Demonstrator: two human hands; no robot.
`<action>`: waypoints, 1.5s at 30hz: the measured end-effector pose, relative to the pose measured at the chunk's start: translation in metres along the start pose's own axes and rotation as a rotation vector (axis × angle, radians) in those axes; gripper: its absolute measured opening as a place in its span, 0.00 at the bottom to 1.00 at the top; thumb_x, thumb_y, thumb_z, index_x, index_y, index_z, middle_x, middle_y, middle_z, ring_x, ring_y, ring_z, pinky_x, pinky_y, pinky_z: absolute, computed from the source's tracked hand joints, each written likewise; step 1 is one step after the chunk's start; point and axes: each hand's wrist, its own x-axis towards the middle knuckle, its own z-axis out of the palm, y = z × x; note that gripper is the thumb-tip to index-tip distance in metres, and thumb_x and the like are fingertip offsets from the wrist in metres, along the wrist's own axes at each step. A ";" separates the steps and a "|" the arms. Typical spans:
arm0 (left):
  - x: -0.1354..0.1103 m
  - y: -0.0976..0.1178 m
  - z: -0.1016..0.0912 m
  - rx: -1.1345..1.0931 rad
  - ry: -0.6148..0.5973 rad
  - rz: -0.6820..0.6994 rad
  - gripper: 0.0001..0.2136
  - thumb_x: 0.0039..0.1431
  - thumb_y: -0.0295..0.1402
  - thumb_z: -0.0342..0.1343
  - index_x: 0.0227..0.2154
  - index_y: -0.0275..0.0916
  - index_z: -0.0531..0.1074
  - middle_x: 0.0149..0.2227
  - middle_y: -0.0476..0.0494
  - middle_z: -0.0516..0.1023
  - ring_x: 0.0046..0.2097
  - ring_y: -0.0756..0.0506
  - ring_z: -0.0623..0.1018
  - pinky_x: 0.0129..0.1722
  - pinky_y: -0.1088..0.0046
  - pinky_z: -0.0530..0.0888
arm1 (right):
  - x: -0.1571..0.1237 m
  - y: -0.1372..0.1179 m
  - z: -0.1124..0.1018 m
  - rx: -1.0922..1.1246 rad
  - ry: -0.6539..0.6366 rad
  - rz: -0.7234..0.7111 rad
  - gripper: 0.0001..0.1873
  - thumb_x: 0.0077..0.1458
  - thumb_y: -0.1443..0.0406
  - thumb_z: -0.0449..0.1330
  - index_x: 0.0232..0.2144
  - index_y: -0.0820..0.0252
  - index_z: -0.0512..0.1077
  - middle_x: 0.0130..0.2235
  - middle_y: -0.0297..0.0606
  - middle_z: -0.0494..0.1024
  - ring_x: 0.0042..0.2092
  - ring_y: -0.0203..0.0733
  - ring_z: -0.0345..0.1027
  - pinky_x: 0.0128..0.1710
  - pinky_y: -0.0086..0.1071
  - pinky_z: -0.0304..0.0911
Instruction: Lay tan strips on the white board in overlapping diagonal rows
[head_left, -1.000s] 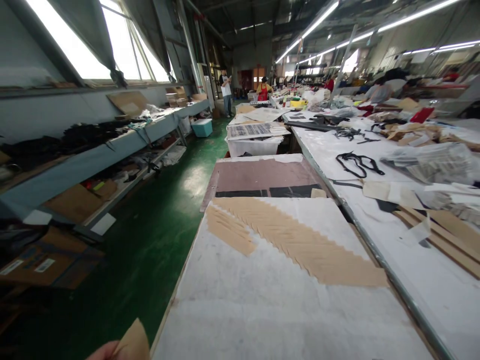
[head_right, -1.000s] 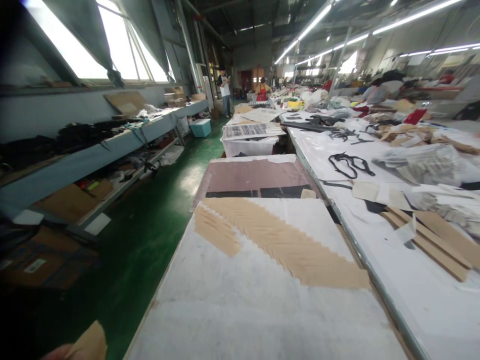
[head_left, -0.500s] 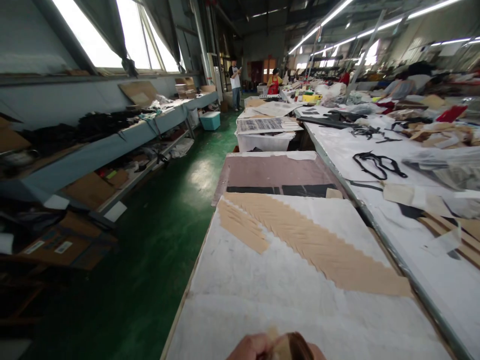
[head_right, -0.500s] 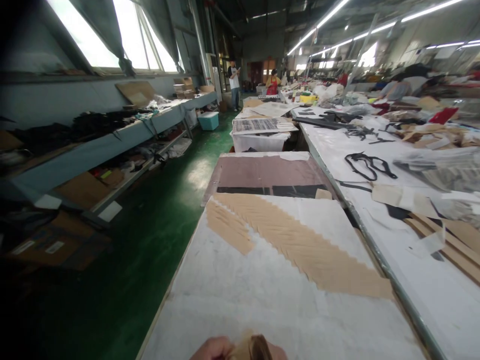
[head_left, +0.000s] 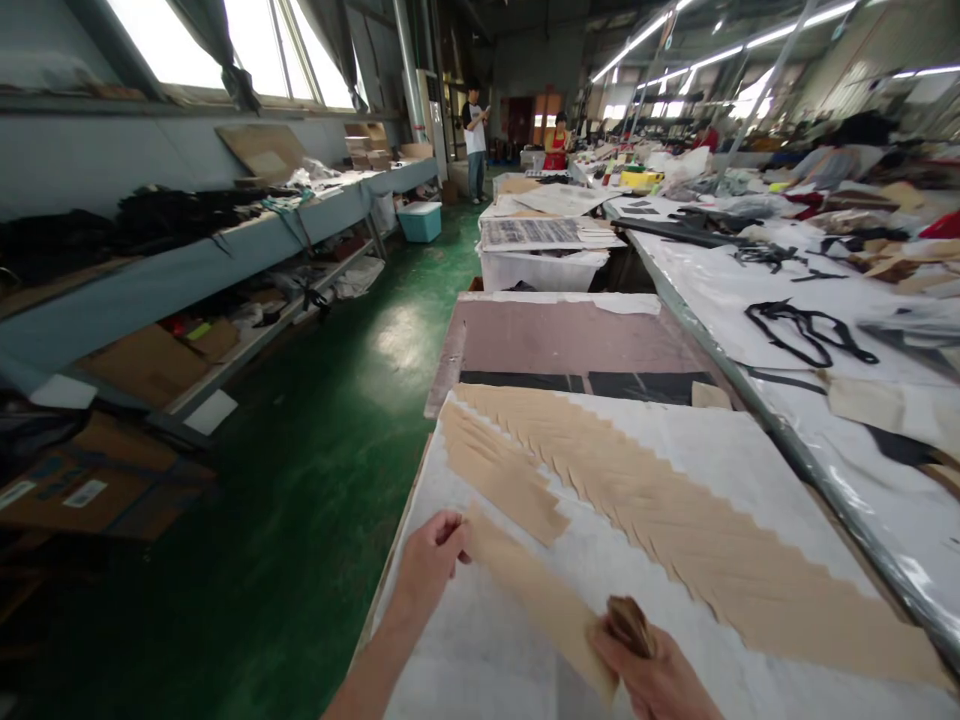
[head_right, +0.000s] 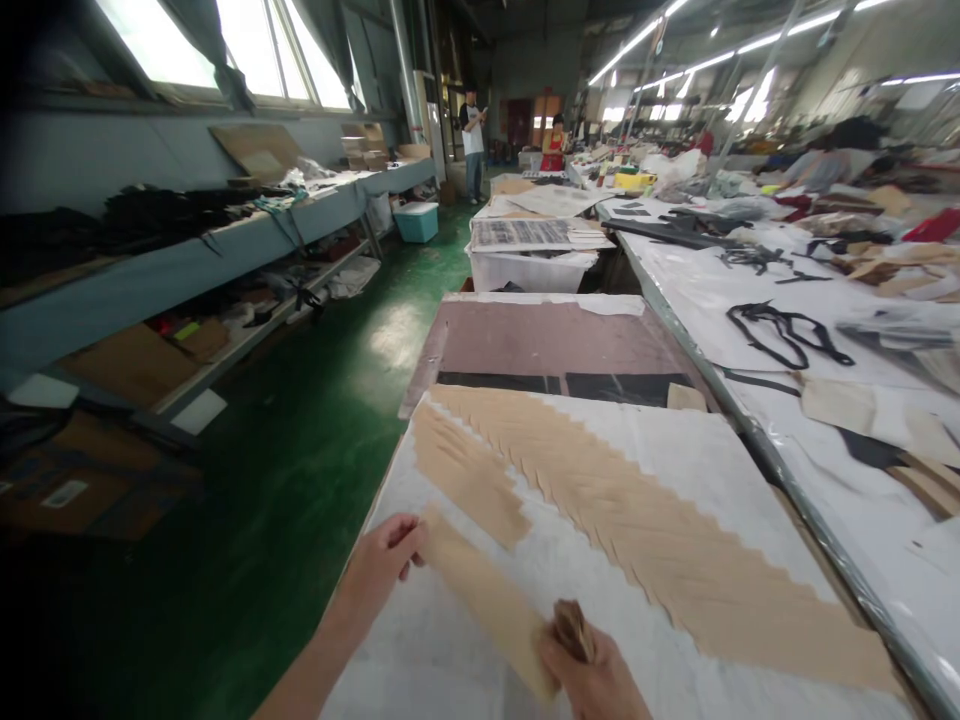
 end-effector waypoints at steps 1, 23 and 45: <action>0.015 0.000 -0.002 0.101 0.007 0.015 0.14 0.55 0.42 0.47 0.30 0.38 0.71 0.21 0.50 0.74 0.20 0.51 0.68 0.21 0.77 0.63 | 0.015 0.001 0.002 0.011 0.041 -0.011 0.18 0.45 0.50 0.60 0.22 0.58 0.66 0.18 0.27 0.59 0.22 0.34 0.54 0.21 0.28 0.48; 0.116 -0.005 -0.005 0.636 0.120 -0.156 0.13 0.54 0.45 0.50 0.30 0.43 0.73 0.30 0.46 0.79 0.34 0.44 0.78 0.28 0.73 0.63 | 0.100 -0.006 0.015 -0.434 0.368 -0.004 0.17 0.49 0.54 0.53 0.18 0.59 0.67 0.19 0.33 0.67 0.24 0.38 0.61 0.23 0.28 0.49; 0.114 -0.001 -0.002 0.755 0.125 -0.107 0.13 0.55 0.47 0.49 0.32 0.44 0.71 0.31 0.47 0.79 0.35 0.43 0.78 0.28 0.74 0.64 | 0.093 -0.027 0.016 -0.644 0.357 0.102 0.14 0.52 0.58 0.52 0.26 0.59 0.73 0.26 0.40 0.77 0.29 0.41 0.68 0.24 0.29 0.49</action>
